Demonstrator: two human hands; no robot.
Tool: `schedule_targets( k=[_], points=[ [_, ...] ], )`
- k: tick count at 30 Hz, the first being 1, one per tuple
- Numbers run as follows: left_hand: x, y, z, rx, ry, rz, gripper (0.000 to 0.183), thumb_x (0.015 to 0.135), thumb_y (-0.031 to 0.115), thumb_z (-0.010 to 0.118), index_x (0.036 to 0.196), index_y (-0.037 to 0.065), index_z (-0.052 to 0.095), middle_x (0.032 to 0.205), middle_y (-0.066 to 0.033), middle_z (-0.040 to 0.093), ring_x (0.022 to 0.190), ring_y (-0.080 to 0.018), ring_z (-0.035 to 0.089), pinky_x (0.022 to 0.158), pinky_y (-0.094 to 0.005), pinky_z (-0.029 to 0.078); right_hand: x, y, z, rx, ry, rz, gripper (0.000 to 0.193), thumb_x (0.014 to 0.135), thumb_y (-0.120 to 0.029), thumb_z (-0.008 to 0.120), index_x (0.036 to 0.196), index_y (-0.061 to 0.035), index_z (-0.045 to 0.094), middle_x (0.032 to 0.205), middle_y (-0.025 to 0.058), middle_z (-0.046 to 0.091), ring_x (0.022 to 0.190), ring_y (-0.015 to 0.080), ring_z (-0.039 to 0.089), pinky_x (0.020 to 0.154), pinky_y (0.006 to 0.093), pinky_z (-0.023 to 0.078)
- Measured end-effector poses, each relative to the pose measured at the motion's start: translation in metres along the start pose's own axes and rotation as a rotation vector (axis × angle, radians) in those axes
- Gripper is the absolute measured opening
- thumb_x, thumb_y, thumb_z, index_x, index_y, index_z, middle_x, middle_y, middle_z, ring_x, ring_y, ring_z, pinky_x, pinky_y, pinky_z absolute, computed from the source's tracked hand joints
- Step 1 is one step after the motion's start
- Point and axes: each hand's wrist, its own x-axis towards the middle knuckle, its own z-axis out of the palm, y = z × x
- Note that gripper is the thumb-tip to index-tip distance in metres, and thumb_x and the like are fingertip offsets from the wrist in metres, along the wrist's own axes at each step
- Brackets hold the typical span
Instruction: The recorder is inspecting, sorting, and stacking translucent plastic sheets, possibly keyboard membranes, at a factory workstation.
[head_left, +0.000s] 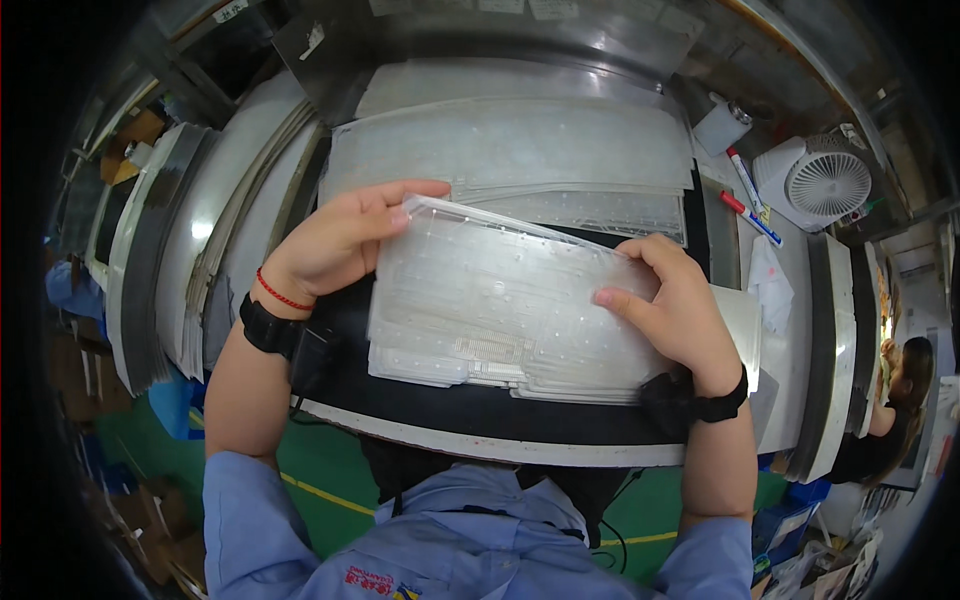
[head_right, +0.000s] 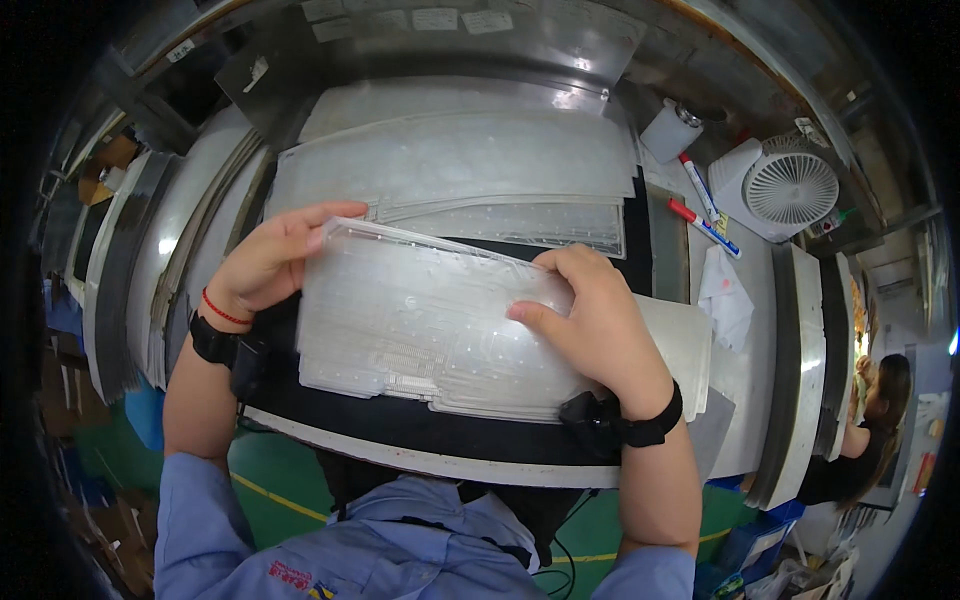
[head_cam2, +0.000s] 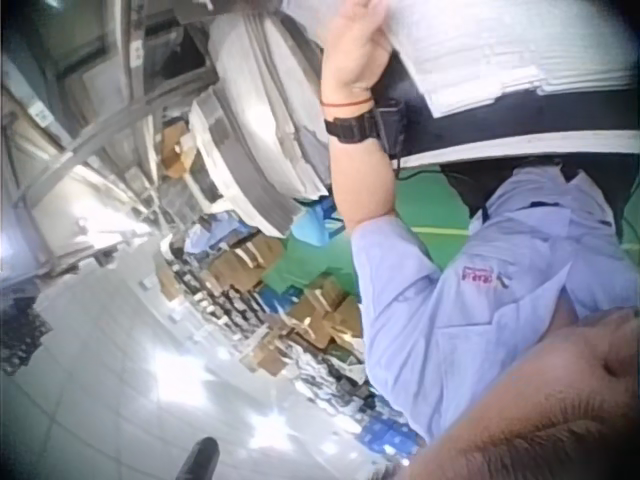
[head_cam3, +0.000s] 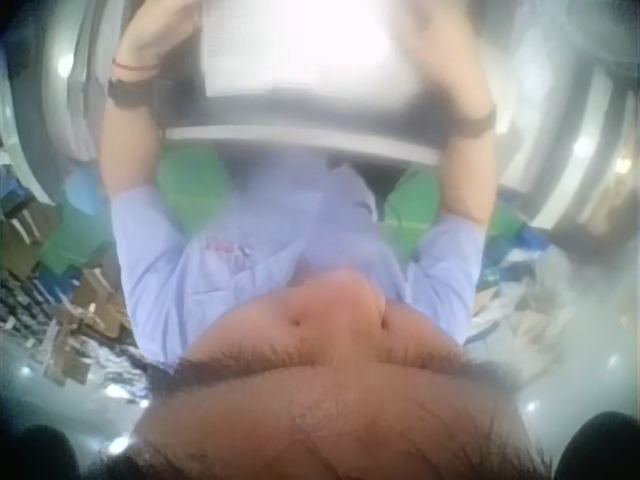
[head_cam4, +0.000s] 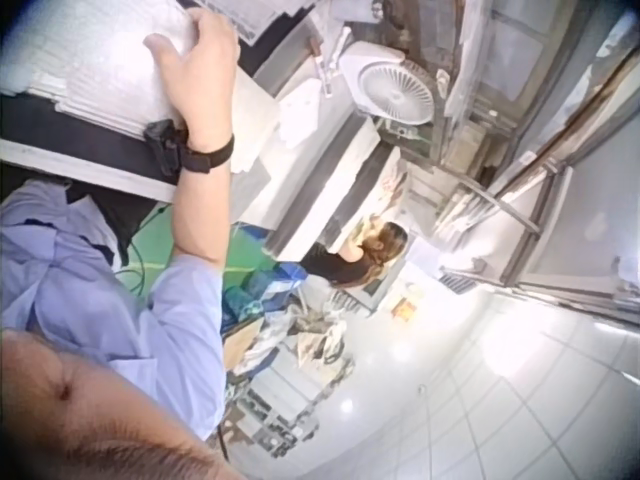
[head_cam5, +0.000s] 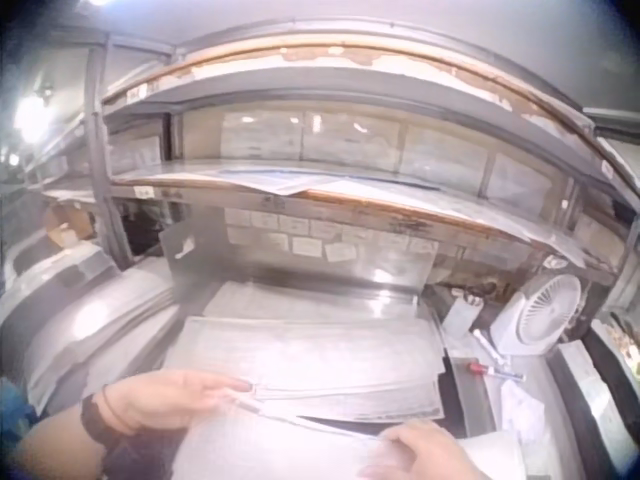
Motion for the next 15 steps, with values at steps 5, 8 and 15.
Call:
schedule_targets(
  k=[5, 8, 15],
  points=[
    [-0.003, 0.004, 0.005, -0.017, -0.076, 0.032, 0.067, 0.096, 0.009, 0.067, 0.153, -0.004, 0.035, 0.139, -0.0181, 0.06, 0.124, -0.0227, 0.063, 0.108, -0.0344, 0.049, -0.002, 0.0, -0.002, 0.002, 0.038, 0.039, 0.046, 0.075, -0.028, 0.086, 0.103, 0.002, 0.065, 0.098, 0.0184, 0.065, 0.093, 0.0363, 0.062, 0.087, 0.0401, 0.049],
    [-0.006, 0.005, 0.006, 0.021, -0.072, 0.072, 0.06, 0.099, 0.002, 0.059, 0.153, -0.005, 0.035, 0.131, -0.0133, 0.066, 0.115, -0.0165, 0.066, 0.102, -0.029, 0.051, -0.002, -0.003, -0.004, -0.031, 0.066, 0.005, 0.047, 0.074, -0.027, 0.087, 0.103, 0.0021, 0.065, 0.098, 0.0177, 0.065, 0.094, 0.0357, 0.062, 0.086, 0.0394, 0.05],
    [-0.002, -0.003, 0.006, 0.005, 0.049, 0.018, 0.056, 0.099, 0.007, 0.063, 0.149, -0.005, 0.041, 0.132, -0.0132, 0.065, 0.117, -0.0171, 0.065, 0.101, -0.0312, 0.052, -0.005, 0.007, -0.008, 0.035, 0.104, 0.048, 0.045, 0.074, -0.023, 0.088, 0.103, 0.0022, 0.065, 0.098, 0.017, 0.066, 0.093, 0.0335, 0.062, 0.085, 0.0386, 0.05]
  ],
)
